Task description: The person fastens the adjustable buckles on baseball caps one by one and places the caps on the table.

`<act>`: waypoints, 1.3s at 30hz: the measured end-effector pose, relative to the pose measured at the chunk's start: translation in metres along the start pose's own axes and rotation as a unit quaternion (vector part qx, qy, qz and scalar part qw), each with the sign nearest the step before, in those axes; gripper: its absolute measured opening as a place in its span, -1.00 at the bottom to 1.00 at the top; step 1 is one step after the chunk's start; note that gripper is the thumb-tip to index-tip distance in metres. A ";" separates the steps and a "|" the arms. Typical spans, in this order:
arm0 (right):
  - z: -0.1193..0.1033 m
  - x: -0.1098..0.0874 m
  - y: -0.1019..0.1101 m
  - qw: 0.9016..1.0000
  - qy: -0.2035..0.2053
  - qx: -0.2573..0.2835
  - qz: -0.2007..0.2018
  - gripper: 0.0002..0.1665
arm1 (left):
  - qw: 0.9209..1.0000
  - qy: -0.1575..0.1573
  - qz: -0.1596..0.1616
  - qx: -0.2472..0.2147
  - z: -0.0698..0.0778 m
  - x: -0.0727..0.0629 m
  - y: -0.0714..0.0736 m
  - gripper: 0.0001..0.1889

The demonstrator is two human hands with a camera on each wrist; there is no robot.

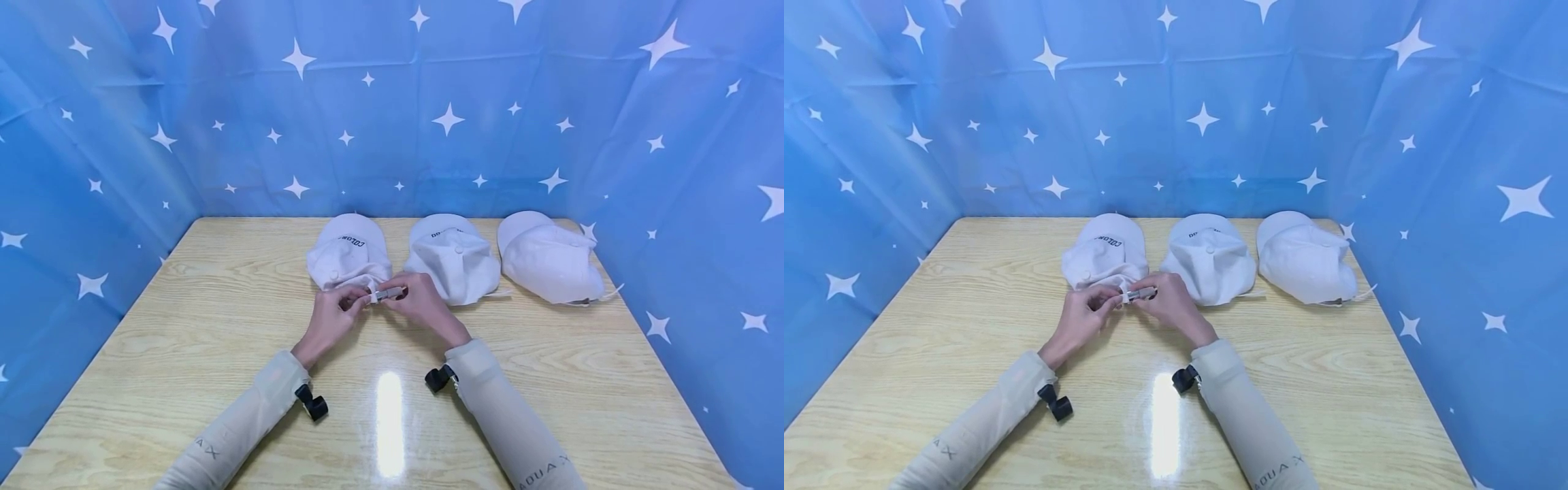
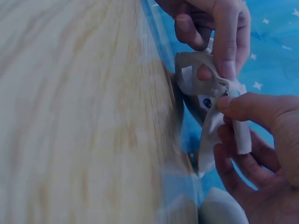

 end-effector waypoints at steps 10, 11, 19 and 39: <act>-0.009 0.000 0.000 0.999 0.029 -0.025 0.004 -0.72 | 0.996 0.062 -0.003 -0.066 -0.006 -0.001 -0.003 -0.95; -0.009 0.000 0.001 0.999 0.033 -0.026 0.005 -0.72 | 0.996 0.065 -0.001 -0.067 -0.007 -0.001 -0.003 -0.94; -0.011 0.000 -0.001 0.999 0.036 -0.017 0.000 -0.73 | 0.995 0.055 0.006 -0.082 -0.005 0.000 -0.006 -0.96; -0.010 0.000 0.001 0.999 0.037 -0.018 -0.005 -0.71 | 0.994 0.056 -0.010 -0.089 -0.009 -0.001 -0.004 -0.95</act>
Point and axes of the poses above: each hand's wrist, its own x-axis towards the middle knuckle, its own y-axis out of the back of the hand, z = x × y, the point moved 7 cm from there along x, towards the middle knuckle, and after that the axes turned 1 degree about y, right-handed, at the moved point
